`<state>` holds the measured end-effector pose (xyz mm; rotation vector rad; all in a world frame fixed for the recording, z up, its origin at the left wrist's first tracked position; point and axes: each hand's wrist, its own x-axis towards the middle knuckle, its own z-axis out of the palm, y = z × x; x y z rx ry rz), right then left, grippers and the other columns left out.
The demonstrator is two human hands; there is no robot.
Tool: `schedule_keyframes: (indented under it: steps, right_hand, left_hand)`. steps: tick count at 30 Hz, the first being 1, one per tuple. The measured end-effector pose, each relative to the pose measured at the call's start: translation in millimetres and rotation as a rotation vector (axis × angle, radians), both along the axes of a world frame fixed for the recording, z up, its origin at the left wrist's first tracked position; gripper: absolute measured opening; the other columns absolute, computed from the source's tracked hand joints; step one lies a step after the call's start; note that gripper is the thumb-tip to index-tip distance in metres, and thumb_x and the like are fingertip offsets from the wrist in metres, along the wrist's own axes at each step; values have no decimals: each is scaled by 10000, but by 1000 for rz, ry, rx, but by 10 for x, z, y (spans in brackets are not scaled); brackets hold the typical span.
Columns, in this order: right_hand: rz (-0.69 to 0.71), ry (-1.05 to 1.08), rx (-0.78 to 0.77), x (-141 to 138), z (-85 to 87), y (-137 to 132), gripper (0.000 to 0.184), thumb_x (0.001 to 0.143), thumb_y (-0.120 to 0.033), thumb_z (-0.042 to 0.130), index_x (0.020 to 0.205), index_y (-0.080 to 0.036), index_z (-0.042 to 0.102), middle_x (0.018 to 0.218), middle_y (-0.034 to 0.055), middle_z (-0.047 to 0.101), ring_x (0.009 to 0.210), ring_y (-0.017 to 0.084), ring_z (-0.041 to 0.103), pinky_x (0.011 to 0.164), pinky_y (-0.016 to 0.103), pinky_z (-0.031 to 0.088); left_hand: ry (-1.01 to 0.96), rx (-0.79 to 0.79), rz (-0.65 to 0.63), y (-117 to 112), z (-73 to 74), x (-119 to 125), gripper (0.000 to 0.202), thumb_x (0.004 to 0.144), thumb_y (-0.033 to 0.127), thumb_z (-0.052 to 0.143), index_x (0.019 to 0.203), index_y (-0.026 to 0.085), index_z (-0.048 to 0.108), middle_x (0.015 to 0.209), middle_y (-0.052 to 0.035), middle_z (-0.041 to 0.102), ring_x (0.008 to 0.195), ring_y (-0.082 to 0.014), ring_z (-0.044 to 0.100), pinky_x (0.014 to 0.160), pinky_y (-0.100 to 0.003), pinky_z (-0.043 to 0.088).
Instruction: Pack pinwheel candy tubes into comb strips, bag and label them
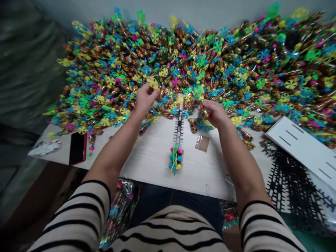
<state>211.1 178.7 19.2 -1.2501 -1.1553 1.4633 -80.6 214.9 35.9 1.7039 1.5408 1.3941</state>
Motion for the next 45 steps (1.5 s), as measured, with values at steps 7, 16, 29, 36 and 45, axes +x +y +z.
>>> schedule_keyframes:
  steps: [7, 16, 29, 36, 45]
  right_hand:
    - [84, -97, 76, 0, -95, -641, 374, 643, -491, 783, 779, -173, 640, 672, 6, 613, 554, 118, 510, 476, 222, 385]
    - [203, 211, -102, 33, -191, -824, 401, 652, -522, 703, 766, -216, 469, 676, 1, 551, 496, 126, 454, 422, 246, 382]
    - [221, -44, -109, 432, 199, -670, 443, 593, -440, 786, 912, -158, 667, 585, -1, 558, 435, 94, 400, 365, 207, 228]
    - [352, 243, -69, 195, 467, -695, 387, 643, -466, 745, 858, -184, 591, 564, -24, 479, 430, 95, 356, 406, 226, 248]
    - [277, 278, 156, -59, 596, -623, 459, 688, -481, 765, 987, -175, 597, 621, -23, 565, 493, 103, 471, 429, 208, 325]
  left_hand:
    - [-390, -389, -158, -1346, -222, -3, 287, 655, 352, 768, 772, 146, 606, 652, -5, 652, 571, -130, 613, 595, -250, 490]
    - [-419, -448, -47, -1695, -462, 272, 301, 611, 378, 765, 754, 149, 633, 664, 1, 654, 553, -126, 594, 519, -236, 464]
    - [-200, -354, -92, -1670, -313, 292, 171, 713, 329, 706, 777, 171, 685, 698, 1, 666, 601, -131, 579, 580, -240, 465]
    - [-105, -151, -606, -1132, 133, 641, 286, 681, 426, 778, 821, 184, 717, 1154, -98, 673, 1188, -263, 550, 1021, -416, 409]
    - [-551, -402, -834, -939, 326, 833, 445, 636, 455, 821, 917, 129, 708, 908, -73, 707, 807, -181, 663, 759, -312, 516]
